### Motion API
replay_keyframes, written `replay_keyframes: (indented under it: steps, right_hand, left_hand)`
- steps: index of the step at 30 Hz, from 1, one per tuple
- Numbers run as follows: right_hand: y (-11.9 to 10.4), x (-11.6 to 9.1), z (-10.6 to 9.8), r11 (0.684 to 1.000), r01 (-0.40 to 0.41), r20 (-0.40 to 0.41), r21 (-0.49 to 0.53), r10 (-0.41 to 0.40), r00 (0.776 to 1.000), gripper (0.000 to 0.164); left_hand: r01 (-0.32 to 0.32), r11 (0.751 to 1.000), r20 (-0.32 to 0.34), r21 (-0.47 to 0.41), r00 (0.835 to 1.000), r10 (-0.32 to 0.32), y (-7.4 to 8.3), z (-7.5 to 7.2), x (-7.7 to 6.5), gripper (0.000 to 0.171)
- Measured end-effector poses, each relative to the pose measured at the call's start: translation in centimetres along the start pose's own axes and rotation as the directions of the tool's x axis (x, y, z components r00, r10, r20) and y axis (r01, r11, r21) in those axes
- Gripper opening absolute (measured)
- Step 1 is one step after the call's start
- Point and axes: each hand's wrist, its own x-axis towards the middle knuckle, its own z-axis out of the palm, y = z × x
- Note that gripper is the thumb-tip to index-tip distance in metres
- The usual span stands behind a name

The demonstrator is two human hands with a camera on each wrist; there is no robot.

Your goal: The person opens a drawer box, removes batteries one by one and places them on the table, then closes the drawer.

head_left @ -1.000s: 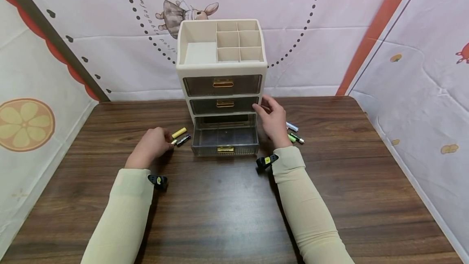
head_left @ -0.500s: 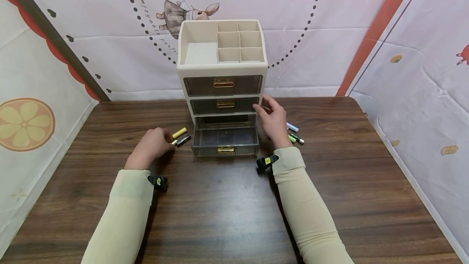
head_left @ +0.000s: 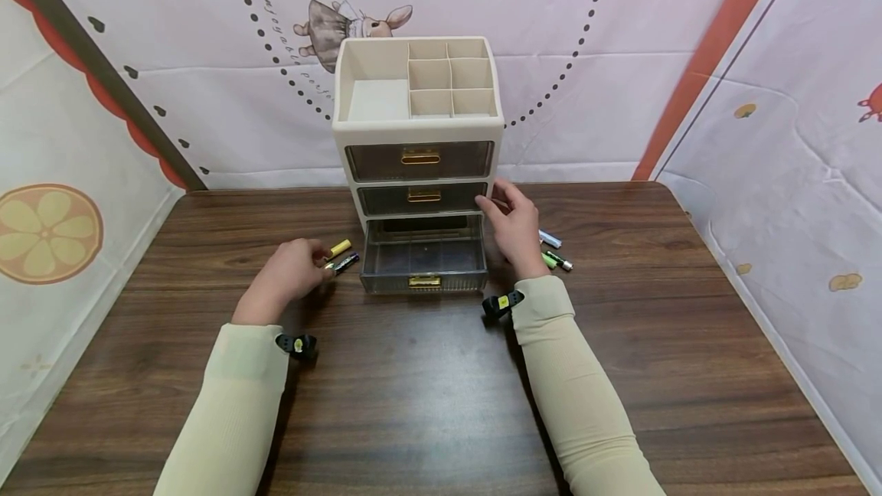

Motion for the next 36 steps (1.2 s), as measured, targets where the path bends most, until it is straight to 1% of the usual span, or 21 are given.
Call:
replay_keyframes:
  steps: [4, 7, 10, 12, 15, 18, 21, 23, 26, 27, 28, 30, 32, 34, 36]
  right_hand:
    - [0.1, 0.0, 0.0, 1.000, 0.002, 0.000, -0.001, -0.002, 1.000, 0.042]
    - [0.0, 0.0, 0.0, 1.000, -0.004, 0.002, -0.005, 0.004, 1.000, 0.043]
    - [0.0, 0.0, 0.0, 1.000, -0.010, 0.001, -0.007, 0.010, 1.000, 0.043]
    - [0.0, 0.0, 0.0, 1.000, -0.013, 0.002, -0.005, 0.013, 1.000, 0.043]
    - [0.0, 0.0, 0.0, 1.000, -0.013, 0.001, -0.009, 0.013, 1.000, 0.043]
    - [-0.1, 0.0, 0.0, 1.000, -0.010, 0.000, -0.007, 0.010, 1.000, 0.042]
    - [-0.1, 0.0, 0.0, 1.000, -0.004, 0.002, -0.008, 0.004, 1.000, 0.043]
    - [-0.1, 0.0, 0.0, 1.000, -0.003, 0.003, -0.009, 0.003, 1.000, 0.043]
    - [-0.2, 0.0, 0.0, 1.000, 0.000, -0.001, -0.009, 0.000, 1.000, 0.042]
    - [-0.1, 0.0, 0.0, 1.000, 0.002, -0.003, -0.007, -0.002, 1.000, 0.042]
    - [-0.1, 0.0, 0.0, 1.000, 0.002, -0.004, -0.007, -0.002, 1.000, 0.041]
    - [-0.1, -0.1, 0.0, 1.000, 0.001, -0.005, -0.004, -0.001, 1.000, 0.041]
    - [-0.1, -0.1, 0.1, 1.000, -0.001, -0.003, 0.000, 0.001, 1.000, 0.041]
    - [-0.1, -0.1, 0.1, 1.000, -0.007, -0.001, -0.001, 0.007, 1.000, 0.041]
    - [-0.1, -0.1, 0.1, 1.000, -0.010, -0.002, -0.002, 0.010, 1.000, 0.042]
  left_hand:
    - [-0.052, 0.998, -0.027, -0.040, 0.998, 0.051, 0.1, 0.0, -0.3, 0.037]
    - [-0.098, 0.988, -0.055, -0.116, 0.994, 0.092, 0.2, -0.1, -0.7, 0.039]
    - [-0.129, 0.967, -0.084, -0.220, 0.990, 0.113, 0.2, -0.1, -1.0, 0.039]
    - [-0.149, 0.946, -0.103, -0.289, 0.987, 0.124, 0.3, -0.1, -1.2, 0.040]
    - [-0.172, 0.902, -0.115, -0.395, 0.984, 0.137, 0.3, 0.0, -1.4, 0.045]
    - [-0.188, 0.845, -0.123, -0.500, 0.982, 0.146, 0.2, 0.4, -1.5, 0.050]
    - [-0.189, 0.788, -0.125, -0.585, 0.982, 0.143, 0.2, 0.9, -1.6, 0.054]
    - [-0.188, 0.735, -0.115, -0.651, 0.982, 0.149, 0.1, 1.3, -1.6, 0.056]
    - [-0.174, 0.647, -0.096, -0.743, 0.983, 0.154, 0.1, 2.0, -1.7, 0.058]
    - [-0.166, 0.623, -0.090, -0.764, 0.984, 0.151, 0.2, 2.2, -1.8, 0.058]
    - [-0.162, 0.605, -0.088, -0.780, 0.985, 0.149, 0.2, 2.5, -1.9, 0.059]
    - [-0.158, 0.583, -0.095, -0.797, 0.986, 0.138, 0.4, 3.0, -2.1, 0.061]
    - [-0.160, 0.572, -0.109, -0.804, 0.986, 0.122, 0.6, 3.5, -2.4, 0.062]
    - [-0.162, 0.550, -0.121, -0.819, 0.986, 0.111, 1.0, 4.0, -2.6, 0.062]
    - [-0.155, 0.536, -0.123, -0.830, 0.988, 0.095, 1.2, 4.5, -2.7, 0.060]
